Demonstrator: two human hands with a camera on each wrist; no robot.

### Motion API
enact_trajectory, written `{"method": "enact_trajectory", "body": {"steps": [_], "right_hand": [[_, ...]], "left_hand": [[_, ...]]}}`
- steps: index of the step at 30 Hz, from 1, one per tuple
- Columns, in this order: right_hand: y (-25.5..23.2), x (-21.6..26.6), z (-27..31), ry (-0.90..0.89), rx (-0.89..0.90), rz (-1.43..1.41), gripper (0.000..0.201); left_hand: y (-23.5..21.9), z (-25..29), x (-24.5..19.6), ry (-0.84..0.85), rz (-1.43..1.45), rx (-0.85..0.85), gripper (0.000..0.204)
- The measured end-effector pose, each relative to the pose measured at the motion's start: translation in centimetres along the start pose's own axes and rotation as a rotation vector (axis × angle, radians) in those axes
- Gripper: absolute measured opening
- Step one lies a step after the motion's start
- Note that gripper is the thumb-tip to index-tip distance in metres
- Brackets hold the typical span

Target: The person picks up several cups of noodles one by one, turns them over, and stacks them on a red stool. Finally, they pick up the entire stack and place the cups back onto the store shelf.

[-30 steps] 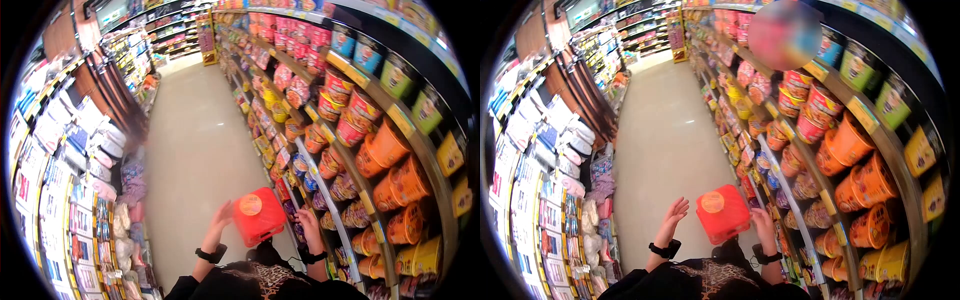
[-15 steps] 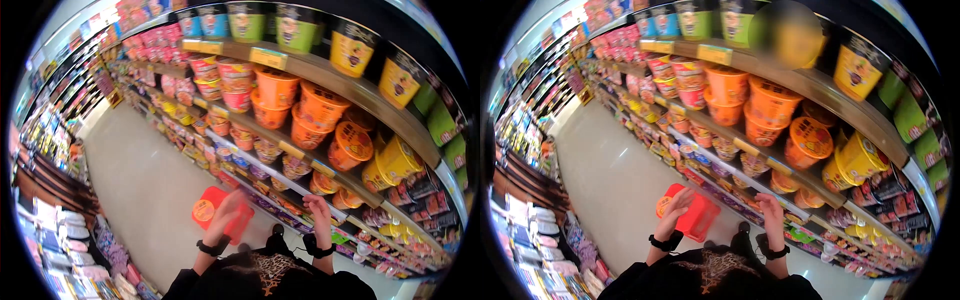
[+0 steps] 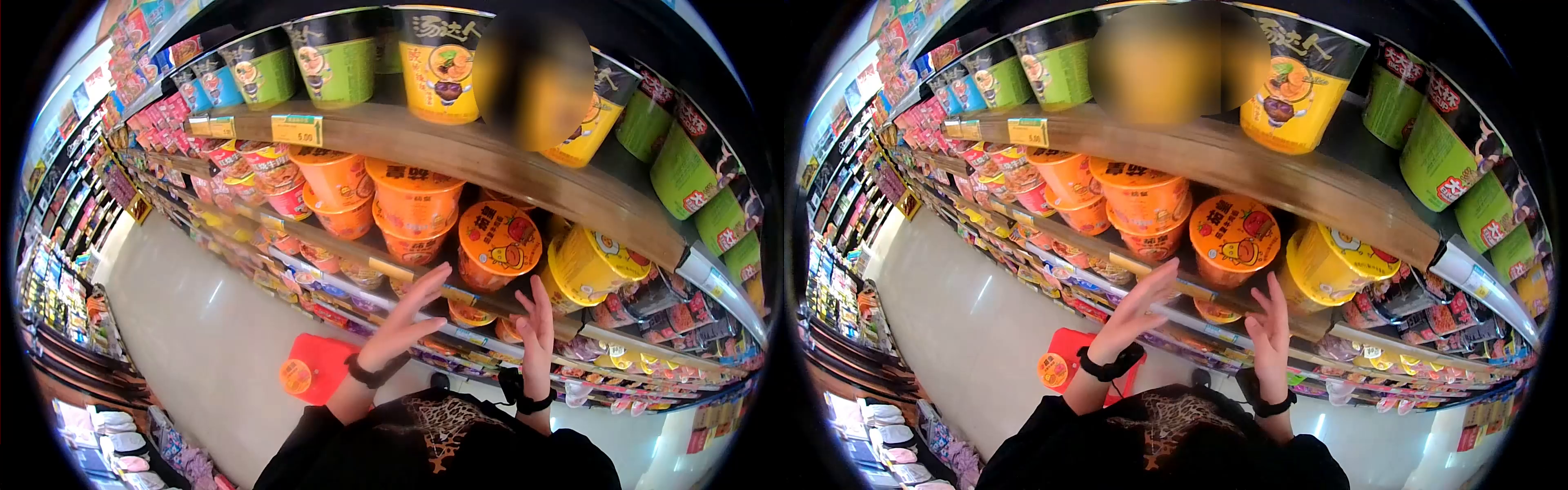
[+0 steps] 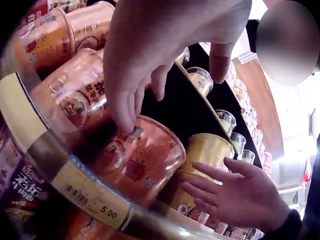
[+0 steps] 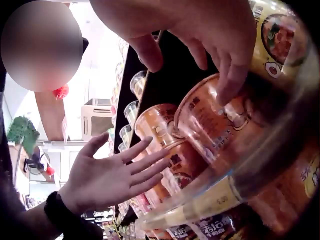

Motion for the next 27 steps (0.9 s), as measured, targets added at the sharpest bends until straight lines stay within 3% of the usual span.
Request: {"method": "enact_trajectory", "body": {"steps": [9,13,19,21,23,27], "right_hand": [[-1.0,-2.2,-3.3,0.003,0.084,0.045,0.077],[-0.5,-3.5,-2.7,0.082,0.058,-0.074,0.079],[-0.1,-1.9,-1.1,0.016,-0.005,-0.172,0.079],[-0.1,-1.7,-0.1,-0.003,-0.049,-0.146,0.079],[0.6,-0.9,0.9,-0.002,-0.024,-0.155,0.079],[2.7,1.3,2.2,-0.085,0.024,-0.126,0.073]], "left_hand": [[0.6,-4.8,1.2,0.045,0.029,-0.011,0.08],[0.5,-4.8,0.8,0.066,0.04,-0.017,0.083],[1.0,-1.9,-1.2,0.147,-0.017,-0.035,0.083],[1.0,-0.4,-2.2,0.163,-0.16,-0.088,0.081],[0.9,1.1,-2.9,0.158,-0.295,-0.108,0.081],[0.5,5.0,-3.9,0.171,-0.263,-0.192,0.079]]}}
Point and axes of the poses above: each hand's wrist, its own z-axis away from the middle knuckle, its own y-axis out of the palm, x = y × z, the point moved 9 cm from there along -z, towards the middle knuckle, and after that the axes turned 4 degrees about -y, right-handed, at the moved point
